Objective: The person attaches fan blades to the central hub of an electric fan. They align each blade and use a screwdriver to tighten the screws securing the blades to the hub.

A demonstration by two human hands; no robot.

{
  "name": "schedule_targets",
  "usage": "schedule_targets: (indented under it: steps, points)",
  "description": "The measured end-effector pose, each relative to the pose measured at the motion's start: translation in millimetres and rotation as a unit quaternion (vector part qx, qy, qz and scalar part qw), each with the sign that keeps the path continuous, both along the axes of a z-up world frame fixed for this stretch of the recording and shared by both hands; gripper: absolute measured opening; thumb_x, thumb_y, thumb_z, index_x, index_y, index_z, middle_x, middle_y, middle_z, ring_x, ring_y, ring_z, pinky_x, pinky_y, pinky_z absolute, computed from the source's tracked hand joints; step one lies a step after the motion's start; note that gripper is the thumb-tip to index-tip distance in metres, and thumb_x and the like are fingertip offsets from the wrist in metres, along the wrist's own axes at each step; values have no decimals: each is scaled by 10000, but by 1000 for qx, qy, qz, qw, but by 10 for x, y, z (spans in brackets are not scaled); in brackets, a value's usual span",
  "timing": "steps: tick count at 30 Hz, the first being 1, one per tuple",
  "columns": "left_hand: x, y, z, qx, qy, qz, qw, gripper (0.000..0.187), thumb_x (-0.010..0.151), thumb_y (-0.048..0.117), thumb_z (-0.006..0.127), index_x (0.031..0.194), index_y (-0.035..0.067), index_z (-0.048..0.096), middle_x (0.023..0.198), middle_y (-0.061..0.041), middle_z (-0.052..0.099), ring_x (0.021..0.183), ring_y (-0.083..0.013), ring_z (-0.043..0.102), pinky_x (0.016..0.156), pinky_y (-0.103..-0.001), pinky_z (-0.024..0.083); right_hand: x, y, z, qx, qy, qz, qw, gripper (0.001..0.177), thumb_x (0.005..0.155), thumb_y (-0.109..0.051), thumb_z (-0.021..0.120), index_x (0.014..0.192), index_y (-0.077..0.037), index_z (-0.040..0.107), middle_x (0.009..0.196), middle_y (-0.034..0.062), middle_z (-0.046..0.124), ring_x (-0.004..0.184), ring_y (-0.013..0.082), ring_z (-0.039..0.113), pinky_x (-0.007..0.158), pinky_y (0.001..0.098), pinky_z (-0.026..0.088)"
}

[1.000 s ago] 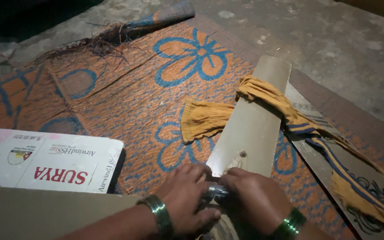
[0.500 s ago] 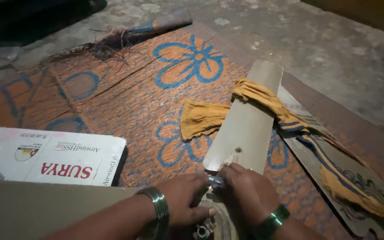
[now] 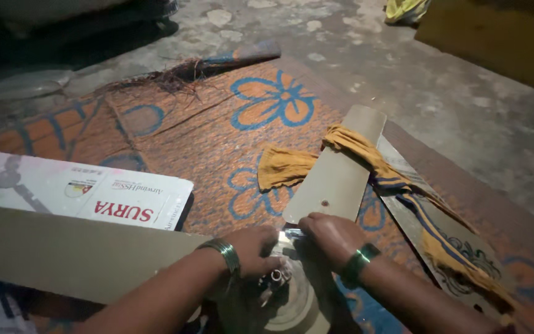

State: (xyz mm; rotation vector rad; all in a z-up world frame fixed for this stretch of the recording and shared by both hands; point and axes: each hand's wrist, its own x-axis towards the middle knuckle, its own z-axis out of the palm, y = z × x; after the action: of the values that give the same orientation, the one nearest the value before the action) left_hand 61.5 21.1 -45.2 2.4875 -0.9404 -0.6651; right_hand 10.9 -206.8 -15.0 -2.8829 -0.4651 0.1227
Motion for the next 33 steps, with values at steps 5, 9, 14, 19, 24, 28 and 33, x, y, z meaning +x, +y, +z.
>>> schedule_targets:
  steps: [5, 9, 14, 19, 24, 28, 33]
  points:
    - [83, -100, -166, 18, -19, -38, 999, 437, 832, 408, 708, 1118, 83, 641, 1190, -159, 661, 1134, -360, 626, 952, -457, 507, 60, 21, -27, -38, 14, 9, 999, 231, 884, -330, 656, 966, -114, 670, 1039, 114, 682, 985, 349, 681, 828, 473, 553]
    - [88, -157, -253, 39, 1, 47, 998, 441, 864, 425, 608, 1203, 148, 657, 1187, -160, 701, 1143, -360, 654, 984, -469, 505, 119, 69, -193, -19, -2, -9, 1000, 204, 878, -284, 638, 993, -116, 652, 1068, 119, 672, 957, 366, 685, 813, 494, 546]
    - [31, -183, -125, -40, 50, 89, 994, 601, 929, 600, 468, 1324, 178, 634, 1219, -159, 699, 1173, -350, 647, 1025, -455, 484, 98, 107, -268, 19, 3, -44, 999, 241, 884, -341, 661, 995, -128, 652, 1053, 133, 673, 979, 373, 674, 838, 495, 539]
    - [-239, -276, 76, 41, 21, 86, 995, 730, 841, 675, 518, 1423, 235, 551, 1451, -79, 555, 1358, -378, 457, 1143, -493, 374, 39, 29, -186, 115, 31, -109, 987, 302, 831, -328, 741, 1055, -141, 664, 995, 130, 692, 971, 362, 676, 821, 473, 538]
    - [-344, -300, 189, 79, 34, 89, 992, 742, 849, 682, 482, 1505, 337, 467, 1585, -30, 413, 1491, -376, 279, 1202, -565, 296, 66, -88, -271, 142, 19, -101, 985, 306, 801, -282, 772, 1074, -151, 724, 952, 153, 696, 941, 354, 694, 806, 444, 549]
    - [-405, -308, 269, 126, 41, 86, 988, 664, 862, 624, 448, 1481, 388, 496, 1630, -16, 337, 1513, -369, 249, 1183, -647, 287, 105, -72, -364, 129, 16, -113, 985, 337, 769, -250, 800, 1078, -140, 723, 1001, 134, 719, 978, 349, 695, 829, 434, 546]
    - [-416, -304, 302, 125, 60, 96, 986, 677, 872, 581, 441, 1530, 425, 408, 1678, 2, 232, 1554, -362, 154, 1188, -698, 236, 198, -149, -399, 196, 84, -179, 960, 404, 821, -336, 798, 1148, -129, 678, 1034, 115, 745, 988, 275, 737, 845, 380, 565]
